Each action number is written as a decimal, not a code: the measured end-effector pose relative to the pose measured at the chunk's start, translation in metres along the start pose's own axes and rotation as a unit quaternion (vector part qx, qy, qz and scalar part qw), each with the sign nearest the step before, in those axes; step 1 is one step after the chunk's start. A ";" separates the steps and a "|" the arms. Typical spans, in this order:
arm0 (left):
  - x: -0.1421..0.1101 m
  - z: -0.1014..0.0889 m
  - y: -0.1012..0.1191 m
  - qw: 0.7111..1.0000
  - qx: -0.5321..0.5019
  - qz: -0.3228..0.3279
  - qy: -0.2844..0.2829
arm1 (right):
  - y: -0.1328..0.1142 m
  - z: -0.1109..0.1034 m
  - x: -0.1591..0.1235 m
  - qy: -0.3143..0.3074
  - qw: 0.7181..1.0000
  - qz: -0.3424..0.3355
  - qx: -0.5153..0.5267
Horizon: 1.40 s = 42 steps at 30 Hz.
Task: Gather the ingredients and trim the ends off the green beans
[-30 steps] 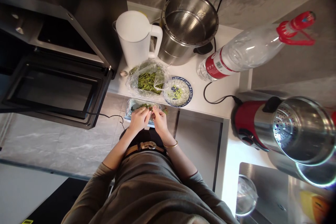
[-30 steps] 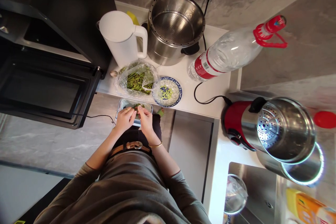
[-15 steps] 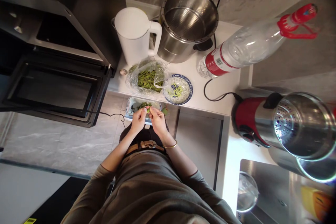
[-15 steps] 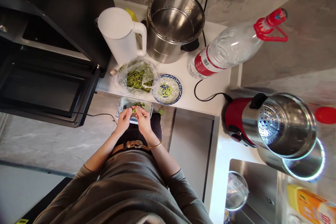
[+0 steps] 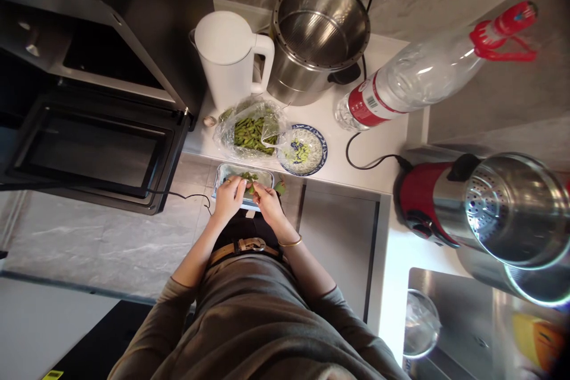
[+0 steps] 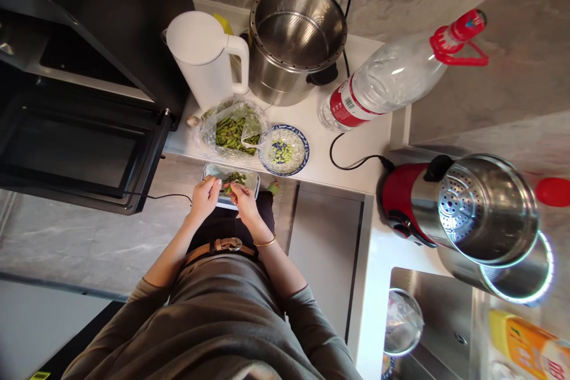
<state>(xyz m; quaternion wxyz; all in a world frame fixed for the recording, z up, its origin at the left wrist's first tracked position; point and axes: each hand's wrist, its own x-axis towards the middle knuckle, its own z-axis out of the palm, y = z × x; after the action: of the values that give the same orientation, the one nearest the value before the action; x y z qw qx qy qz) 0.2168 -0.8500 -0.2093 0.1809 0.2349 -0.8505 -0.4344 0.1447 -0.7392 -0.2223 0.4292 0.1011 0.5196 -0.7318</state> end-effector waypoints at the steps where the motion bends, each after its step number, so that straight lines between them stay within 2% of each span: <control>1: 0.002 -0.003 -0.003 1.000 0.028 0.005 0.005 | 0.000 -0.003 0.001 -0.001 1.000 0.003 -0.003; 4: 0.006 -0.008 -0.013 0.997 0.080 -0.002 -0.008 | -0.001 -0.010 0.004 0.001 0.999 0.024 0.034; 8: 0.004 -0.005 -0.029 0.988 0.129 0.010 -0.085 | -0.002 -0.017 0.006 0.009 0.996 0.038 0.079; 10: 0.000 -0.001 -0.032 0.986 0.135 0.028 -0.098 | -0.001 -0.019 0.007 0.008 0.996 0.037 0.076; 16: -0.014 0.014 -0.020 0.998 0.002 0.051 -0.044 | 0.005 -0.015 0.006 0.016 0.997 0.024 0.077; 21: -0.018 0.016 -0.013 0.995 0.044 0.087 -0.015 | 0.009 -0.009 0.002 0.031 0.999 -0.013 0.024; 26: -0.015 0.012 -0.014 0.990 0.056 0.127 -0.022 | 0.004 -0.006 -0.001 0.038 0.997 -0.058 -0.029; 35: -0.011 0.007 -0.016 0.990 0.018 0.129 -0.054 | -0.003 -0.006 -0.005 0.035 0.992 -0.070 -0.101; 42: -0.012 0.006 -0.019 0.989 0.020 0.139 -0.045 | -0.007 -0.006 -0.007 0.018 0.989 -0.070 -0.128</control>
<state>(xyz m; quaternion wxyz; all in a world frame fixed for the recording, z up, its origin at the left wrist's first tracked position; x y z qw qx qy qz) 0.2280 -0.8496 -0.2296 0.1961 0.0985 -0.8907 -0.3981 0.1424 -0.7292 -0.2161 0.3768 0.0214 0.6227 -0.6854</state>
